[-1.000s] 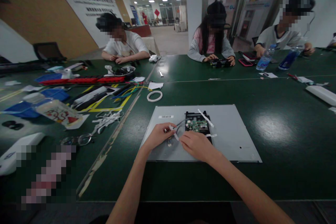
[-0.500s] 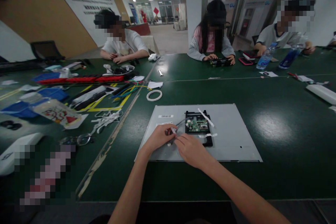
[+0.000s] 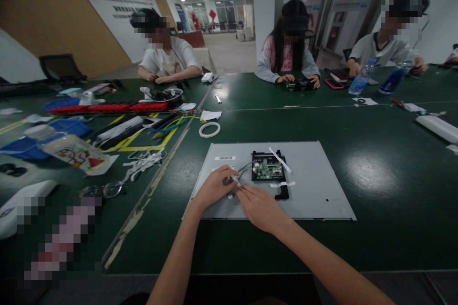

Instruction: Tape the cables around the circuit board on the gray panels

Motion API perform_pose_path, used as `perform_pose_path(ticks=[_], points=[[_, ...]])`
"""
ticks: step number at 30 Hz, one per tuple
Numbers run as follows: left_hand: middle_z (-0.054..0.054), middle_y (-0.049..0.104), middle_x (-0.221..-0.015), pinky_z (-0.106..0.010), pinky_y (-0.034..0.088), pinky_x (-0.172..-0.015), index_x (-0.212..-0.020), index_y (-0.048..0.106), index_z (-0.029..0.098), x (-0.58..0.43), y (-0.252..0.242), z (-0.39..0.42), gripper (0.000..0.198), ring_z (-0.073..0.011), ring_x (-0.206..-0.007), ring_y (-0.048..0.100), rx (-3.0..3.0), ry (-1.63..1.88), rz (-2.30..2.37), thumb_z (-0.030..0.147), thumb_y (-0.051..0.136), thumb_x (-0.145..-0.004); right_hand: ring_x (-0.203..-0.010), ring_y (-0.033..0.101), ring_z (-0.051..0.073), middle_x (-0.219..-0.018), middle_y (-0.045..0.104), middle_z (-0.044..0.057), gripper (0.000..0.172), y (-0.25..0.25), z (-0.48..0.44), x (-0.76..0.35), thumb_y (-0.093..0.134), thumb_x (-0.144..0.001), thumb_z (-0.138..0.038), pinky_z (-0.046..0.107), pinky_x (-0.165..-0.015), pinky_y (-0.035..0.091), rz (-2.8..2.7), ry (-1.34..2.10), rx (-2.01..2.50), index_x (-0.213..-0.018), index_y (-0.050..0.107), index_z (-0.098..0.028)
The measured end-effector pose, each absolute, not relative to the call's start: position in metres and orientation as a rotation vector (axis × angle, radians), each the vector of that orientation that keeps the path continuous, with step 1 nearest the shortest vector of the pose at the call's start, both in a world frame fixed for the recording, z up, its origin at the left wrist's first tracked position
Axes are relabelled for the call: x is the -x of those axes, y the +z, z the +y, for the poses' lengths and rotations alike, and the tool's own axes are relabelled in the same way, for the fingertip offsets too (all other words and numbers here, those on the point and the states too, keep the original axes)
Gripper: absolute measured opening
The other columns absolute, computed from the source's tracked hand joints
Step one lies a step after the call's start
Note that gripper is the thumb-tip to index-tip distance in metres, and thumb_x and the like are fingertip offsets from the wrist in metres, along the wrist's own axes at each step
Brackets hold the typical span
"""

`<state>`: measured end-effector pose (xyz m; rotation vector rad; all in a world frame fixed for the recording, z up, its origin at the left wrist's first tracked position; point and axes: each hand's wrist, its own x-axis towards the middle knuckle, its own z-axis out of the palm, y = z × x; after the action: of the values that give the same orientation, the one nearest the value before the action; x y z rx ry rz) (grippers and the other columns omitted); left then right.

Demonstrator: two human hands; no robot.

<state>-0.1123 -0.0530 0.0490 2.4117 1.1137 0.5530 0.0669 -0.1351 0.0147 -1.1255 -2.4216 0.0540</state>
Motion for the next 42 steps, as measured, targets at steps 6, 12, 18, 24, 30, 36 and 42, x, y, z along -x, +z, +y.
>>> perform_pose_path(ticks=[6,12,18,24,30,36,42], points=[[-0.003,0.062,-0.084,-0.025,0.041,-0.075,-0.088,0.062,0.019,0.114,0.045,-0.049,0.015,-0.0164,-0.082,0.057,-2.411,0.565,1.166,0.021,0.047,-0.084,-0.118,0.048,0.020,-0.124,0.055,0.013,0.040,0.017,-0.135,-0.067,0.039,-0.087,-0.013,0.037,-0.099,0.041,-2.423,0.108,1.137,-0.126,0.049,-0.009],[-0.002,0.061,-0.075,-0.024,0.037,-0.063,-0.079,0.057,0.019,0.114,0.039,-0.047,0.009,-0.0161,-0.071,0.056,-2.395,0.489,1.325,0.023,0.049,-0.083,-0.119,0.047,0.019,-0.125,0.054,0.012,0.041,0.015,-0.135,-0.067,0.040,-0.087,-0.012,0.035,-0.101,0.040,-2.415,0.116,1.136,-0.127,0.049,-0.009],[-0.002,0.060,-0.073,-0.024,0.035,-0.062,-0.076,0.053,0.019,0.114,0.039,-0.046,0.009,-0.0163,-0.070,0.056,-2.442,0.398,1.405,0.025,0.051,-0.083,-0.120,0.046,0.019,-0.125,0.054,0.011,0.041,0.011,-0.134,-0.067,0.040,-0.087,-0.014,0.037,-0.100,0.040,-2.403,0.130,1.149,-0.127,0.048,-0.011],[-0.001,0.058,-0.075,-0.024,0.034,-0.058,-0.091,0.048,0.021,0.115,0.034,-0.045,0.011,-0.0168,-0.067,0.056,-2.422,0.373,1.478,0.026,0.053,-0.082,-0.121,0.045,0.019,-0.127,0.053,0.011,0.040,0.011,-0.135,-0.068,0.038,-0.088,-0.014,0.037,-0.102,0.038,-2.414,0.148,1.147,-0.128,0.048,-0.010],[-0.005,0.052,-0.103,-0.027,0.039,-0.071,-0.100,0.047,0.021,0.112,0.036,-0.047,0.018,-0.0179,-0.084,0.056,-2.500,0.455,1.438,0.020,0.050,-0.082,-0.120,0.045,0.019,-0.126,0.053,0.011,0.040,0.014,-0.135,-0.068,0.038,-0.089,-0.014,0.037,-0.102,0.039,-2.410,0.147,1.152,-0.128,0.048,-0.010],[-0.003,0.051,-0.085,-0.026,0.038,-0.072,-0.079,0.051,0.019,0.115,0.038,-0.045,0.010,-0.0169,-0.081,0.052,-2.621,0.355,1.335,0.022,0.045,-0.086,-0.120,0.046,0.019,-0.126,0.053,0.010,0.040,0.013,-0.135,-0.068,0.038,-0.089,-0.014,0.036,-0.101,0.039,-2.398,0.164,1.152,-0.127,0.048,-0.011],[-0.006,0.055,-0.085,-0.031,0.038,-0.072,-0.080,0.054,0.019,0.114,0.043,-0.039,0.014,-0.0218,-0.087,0.051,-2.761,0.127,1.375,0.027,0.045,-0.086,-0.120,0.045,0.019,-0.127,0.053,0.010,0.040,0.013,-0.135,-0.068,0.039,-0.088,-0.013,0.035,-0.102,0.039,-2.406,0.171,1.167,-0.127,0.048,-0.010]])
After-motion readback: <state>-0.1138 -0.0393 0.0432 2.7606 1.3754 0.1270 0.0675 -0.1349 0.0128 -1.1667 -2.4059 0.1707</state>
